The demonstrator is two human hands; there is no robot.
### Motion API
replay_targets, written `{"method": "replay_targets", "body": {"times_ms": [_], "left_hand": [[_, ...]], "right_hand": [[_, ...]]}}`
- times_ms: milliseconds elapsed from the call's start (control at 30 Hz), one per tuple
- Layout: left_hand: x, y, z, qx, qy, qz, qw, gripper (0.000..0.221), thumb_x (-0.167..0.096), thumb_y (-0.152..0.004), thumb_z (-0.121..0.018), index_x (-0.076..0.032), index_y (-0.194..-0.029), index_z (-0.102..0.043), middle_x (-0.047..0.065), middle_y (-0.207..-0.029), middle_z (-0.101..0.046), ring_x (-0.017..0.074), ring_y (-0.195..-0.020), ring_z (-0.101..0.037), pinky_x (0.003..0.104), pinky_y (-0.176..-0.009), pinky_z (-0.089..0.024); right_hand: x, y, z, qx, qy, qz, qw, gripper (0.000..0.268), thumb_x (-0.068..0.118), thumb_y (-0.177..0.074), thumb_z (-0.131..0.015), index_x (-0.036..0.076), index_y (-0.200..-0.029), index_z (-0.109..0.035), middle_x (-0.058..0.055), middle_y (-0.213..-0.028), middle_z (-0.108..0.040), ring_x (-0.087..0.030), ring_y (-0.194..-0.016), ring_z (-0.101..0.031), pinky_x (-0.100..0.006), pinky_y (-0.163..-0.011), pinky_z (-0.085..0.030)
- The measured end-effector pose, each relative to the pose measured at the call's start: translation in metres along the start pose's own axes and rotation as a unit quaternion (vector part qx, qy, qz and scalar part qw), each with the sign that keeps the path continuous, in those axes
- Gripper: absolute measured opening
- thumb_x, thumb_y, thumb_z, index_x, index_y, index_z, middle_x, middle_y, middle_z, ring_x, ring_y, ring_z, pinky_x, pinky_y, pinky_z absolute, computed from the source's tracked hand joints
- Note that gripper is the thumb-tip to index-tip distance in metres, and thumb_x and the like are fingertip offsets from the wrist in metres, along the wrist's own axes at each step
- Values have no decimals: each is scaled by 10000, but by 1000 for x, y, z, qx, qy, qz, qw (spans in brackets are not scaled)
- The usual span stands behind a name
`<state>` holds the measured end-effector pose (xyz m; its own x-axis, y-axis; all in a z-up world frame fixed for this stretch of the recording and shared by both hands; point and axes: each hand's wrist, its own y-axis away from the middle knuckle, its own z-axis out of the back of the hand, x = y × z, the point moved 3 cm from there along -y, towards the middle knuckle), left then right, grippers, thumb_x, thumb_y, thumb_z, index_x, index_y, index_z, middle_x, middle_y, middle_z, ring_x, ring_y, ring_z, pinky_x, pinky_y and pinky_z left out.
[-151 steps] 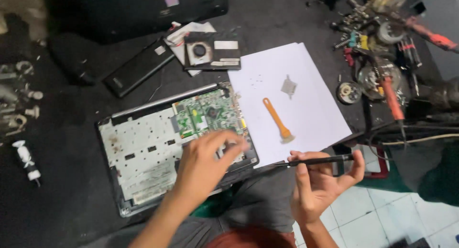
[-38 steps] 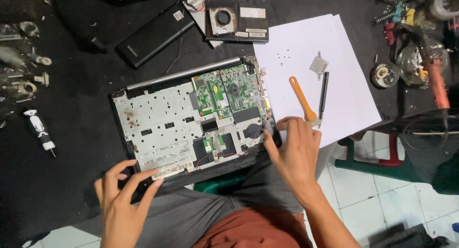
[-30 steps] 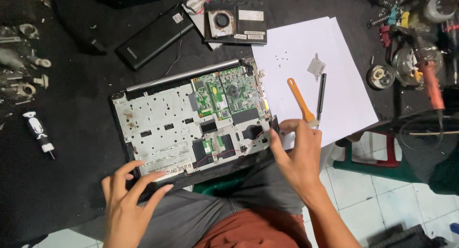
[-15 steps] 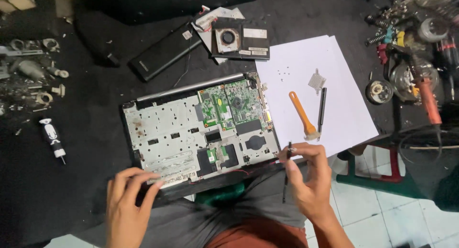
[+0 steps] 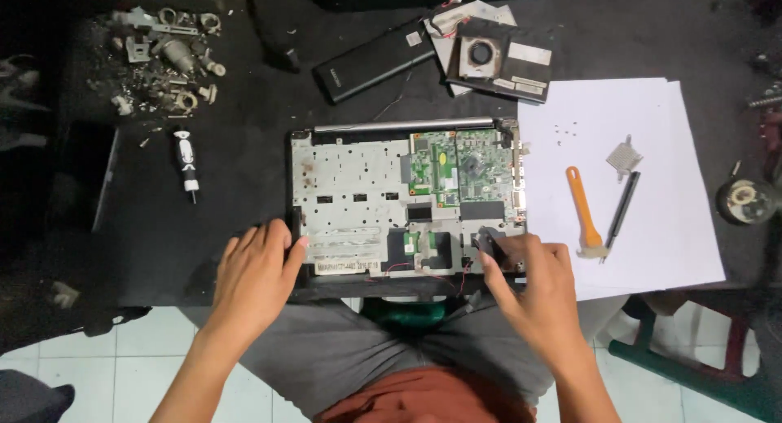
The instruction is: Disassembling and cleaning the internal components of a laptop using a brush and a small prying tool.
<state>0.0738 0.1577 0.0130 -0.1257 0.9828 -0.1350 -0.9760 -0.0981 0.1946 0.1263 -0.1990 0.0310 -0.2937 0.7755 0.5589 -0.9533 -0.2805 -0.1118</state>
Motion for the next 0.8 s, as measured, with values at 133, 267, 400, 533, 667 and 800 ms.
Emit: {"method": "replay_targets", "body": {"times_ms": [133,267,400,533,667,800], "left_hand": [[6,2,5,-2,28,17,999,267,-397,-1026,-549,-157,-912,-517,122,-787,-709,404,-836,-671,509,-813,-469],[16,8,-6,37,334,124,934,214,-324,-1003,-588,-125,-1027,-514,85,-908,-815,301,-919,-692,403,-786,-472],[-27,7,8,-14,568,209,796,432,-34,-912,-712,-7,-1305,-534,190,-828,-727,256,-912,-750,310,-884,-497],[-74,-3,3,-99,610,84,781,159,-103,-948,-697,20,-1047,-676,135,-902,-789,142,-838,-717,247,-835,-543],[-116,-26,15,21,660,115,742,159,-101,-939,-650,-24,-1045,-561,237,-997,-824,289,-982,-814,374,-848,-646],[-130,-38,3,32,653,34,756,288,-137,-966,-606,-102,-1208,-454,253,-1100,-824,254,-1040,-807,316,-847,-607]], "right_hand": [[-7,-12,0,-36,20,25,999,271,299,-973,-692,49,-1047,-618,-35,-883,-685,-282,-779,-631,-408,-813,-417],[-7,-24,9,-56,36,47,997,278,317,-984,-689,61,-1037,-594,-40,-809,-622,-260,-729,-605,-406,-767,-406],[-15,-34,20,-53,8,62,997,299,347,-973,-704,67,-1046,-627,-50,-874,-688,-222,-807,-631,-355,-791,-459],[-27,-41,34,-66,27,115,991,442,447,-933,-686,85,-1185,-663,-62,-1125,-727,-243,-1019,-665,-427,-957,-503],[-68,-35,72,-206,14,-42,978,129,172,-1010,-677,57,-1064,-652,-56,-1006,-684,-231,-896,-619,-367,-838,-450],[-90,-24,86,-166,98,-156,969,219,304,-1008,-675,116,-905,-626,-36,-876,-594,-255,-840,-527,-398,-827,-395]]}}
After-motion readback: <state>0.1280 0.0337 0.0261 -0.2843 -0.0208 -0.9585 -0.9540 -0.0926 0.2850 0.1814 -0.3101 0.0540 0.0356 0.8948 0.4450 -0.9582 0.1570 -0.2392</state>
